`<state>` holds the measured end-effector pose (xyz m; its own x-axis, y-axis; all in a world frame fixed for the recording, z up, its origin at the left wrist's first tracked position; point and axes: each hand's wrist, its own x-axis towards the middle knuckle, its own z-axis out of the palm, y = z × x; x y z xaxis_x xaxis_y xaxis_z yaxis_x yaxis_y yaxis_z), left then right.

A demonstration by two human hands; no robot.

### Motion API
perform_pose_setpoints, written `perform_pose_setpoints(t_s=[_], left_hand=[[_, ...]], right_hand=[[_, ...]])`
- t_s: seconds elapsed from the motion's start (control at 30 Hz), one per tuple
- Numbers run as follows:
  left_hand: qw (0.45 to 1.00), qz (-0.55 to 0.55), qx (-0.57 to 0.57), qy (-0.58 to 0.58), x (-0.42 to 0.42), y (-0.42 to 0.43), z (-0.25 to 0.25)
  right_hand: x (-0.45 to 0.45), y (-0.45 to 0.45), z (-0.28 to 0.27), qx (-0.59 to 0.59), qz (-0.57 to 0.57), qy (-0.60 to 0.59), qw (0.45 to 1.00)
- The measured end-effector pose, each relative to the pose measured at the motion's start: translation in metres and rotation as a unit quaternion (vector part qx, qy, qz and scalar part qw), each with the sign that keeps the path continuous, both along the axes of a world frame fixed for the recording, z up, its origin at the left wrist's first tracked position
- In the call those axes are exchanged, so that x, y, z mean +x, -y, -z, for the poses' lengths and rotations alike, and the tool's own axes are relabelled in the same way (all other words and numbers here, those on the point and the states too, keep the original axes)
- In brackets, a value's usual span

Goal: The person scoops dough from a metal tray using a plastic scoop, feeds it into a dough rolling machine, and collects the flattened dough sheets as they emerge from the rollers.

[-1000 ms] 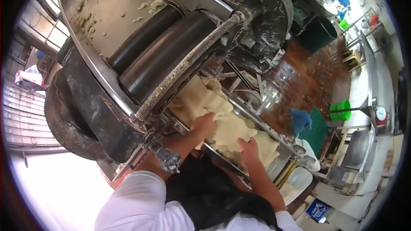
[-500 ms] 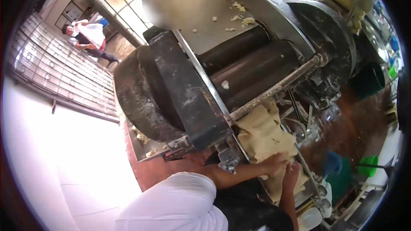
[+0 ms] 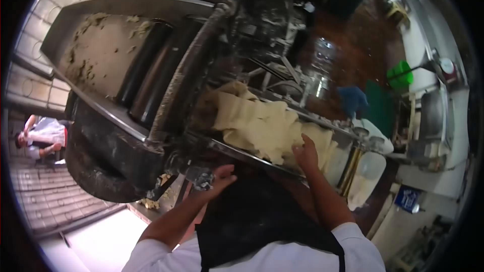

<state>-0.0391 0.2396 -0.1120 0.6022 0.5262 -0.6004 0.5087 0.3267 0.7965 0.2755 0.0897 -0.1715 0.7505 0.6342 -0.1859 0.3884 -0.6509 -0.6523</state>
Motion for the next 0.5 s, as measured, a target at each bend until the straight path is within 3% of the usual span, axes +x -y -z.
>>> perform_pose_setpoints(t_s=[0.13,0.27,0.33,0.5], left_hand=[[0.978,-0.001,-0.196,0.073,-0.019,-0.023,-0.086],[0.975,0.106,-0.171,0.099,-0.022,-0.036,-0.127],[0.962,0.051,-0.205,0.172,-0.017,-0.038,-0.145],[0.901,-0.118,-0.274,0.315,0.005,-0.035,-0.153]], right_hand=[[0.008,0.022,-0.006,0.026,0.063,-0.026,0.997],[0.014,0.026,-0.014,0.034,0.081,-0.030,0.996],[0.021,0.019,-0.016,0.054,0.094,-0.025,0.994],[0.036,-0.046,-0.059,0.230,0.062,-0.044,0.970]])
